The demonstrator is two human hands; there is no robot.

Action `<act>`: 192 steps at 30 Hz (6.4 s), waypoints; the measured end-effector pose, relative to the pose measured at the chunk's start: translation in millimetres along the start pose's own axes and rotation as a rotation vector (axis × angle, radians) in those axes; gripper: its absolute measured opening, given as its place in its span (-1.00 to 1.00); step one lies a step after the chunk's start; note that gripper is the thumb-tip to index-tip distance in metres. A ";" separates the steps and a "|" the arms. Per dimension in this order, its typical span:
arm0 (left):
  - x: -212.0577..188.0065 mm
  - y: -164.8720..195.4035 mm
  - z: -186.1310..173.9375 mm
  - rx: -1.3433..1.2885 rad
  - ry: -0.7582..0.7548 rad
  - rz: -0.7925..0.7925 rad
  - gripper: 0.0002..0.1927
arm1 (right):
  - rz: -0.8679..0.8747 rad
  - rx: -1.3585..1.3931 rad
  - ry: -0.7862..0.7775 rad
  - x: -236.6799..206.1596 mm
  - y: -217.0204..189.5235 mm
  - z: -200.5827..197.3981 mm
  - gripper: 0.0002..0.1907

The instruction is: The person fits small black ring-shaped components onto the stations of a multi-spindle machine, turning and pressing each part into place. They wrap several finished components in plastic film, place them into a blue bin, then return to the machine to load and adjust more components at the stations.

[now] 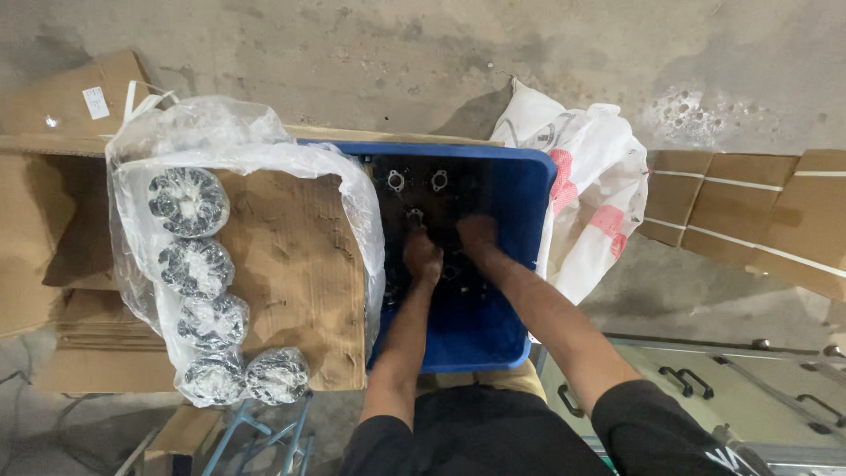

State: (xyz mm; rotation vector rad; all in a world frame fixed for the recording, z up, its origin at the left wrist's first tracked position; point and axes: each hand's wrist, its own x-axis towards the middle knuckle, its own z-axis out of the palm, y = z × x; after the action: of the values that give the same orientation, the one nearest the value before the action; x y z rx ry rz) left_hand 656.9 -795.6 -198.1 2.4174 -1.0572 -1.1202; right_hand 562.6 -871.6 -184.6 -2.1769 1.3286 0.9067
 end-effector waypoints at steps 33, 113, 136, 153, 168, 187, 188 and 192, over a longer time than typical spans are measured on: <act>138.3 20.0 -16.2 0.637 0.206 0.675 -0.68 | -0.072 0.203 0.532 25.7 40.4 -75.5 -0.02; -1019.4 -251.1 444.0 0.922 -0.975 2.539 -0.17 | 1.158 2.802 0.977 -1000.8 -55.0 857.7 -0.68; -1199.2 -370.6 471.4 0.094 -1.998 -0.227 -0.30 | 0.590 2.980 2.172 -1100.5 -125.6 942.1 -0.86; -1204.3 -368.6 465.5 0.021 -2.006 -0.295 -0.24 | 0.341 3.382 2.019 -1101.3 -116.2 951.4 -0.92; -1111.7 -335.2 479.8 0.855 -0.866 2.039 -0.58 | 0.590 3.098 1.666 -1097.4 -148.0 943.3 -0.67; -1060.4 -283.4 429.2 0.781 -1.025 1.909 -0.25 | 0.777 3.046 1.293 -1028.1 -74.1 940.8 -0.83; -1062.1 -288.6 438.9 0.524 -1.357 1.433 -0.34 | 0.647 3.193 1.452 -1028.0 -75.1 939.2 -0.88; -1092.5 -309.9 463.8 0.020 -1.663 -0.034 -0.47 | 0.352 3.373 1.700 -1026.6 -73.5 925.6 -0.94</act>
State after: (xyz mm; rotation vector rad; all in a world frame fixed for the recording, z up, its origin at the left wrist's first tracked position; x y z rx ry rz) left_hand -6.7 227.7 -67.0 1.0181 -1.2153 -3.1493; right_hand 9.0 393.1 -84.4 -1.3988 -1.1751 3.4212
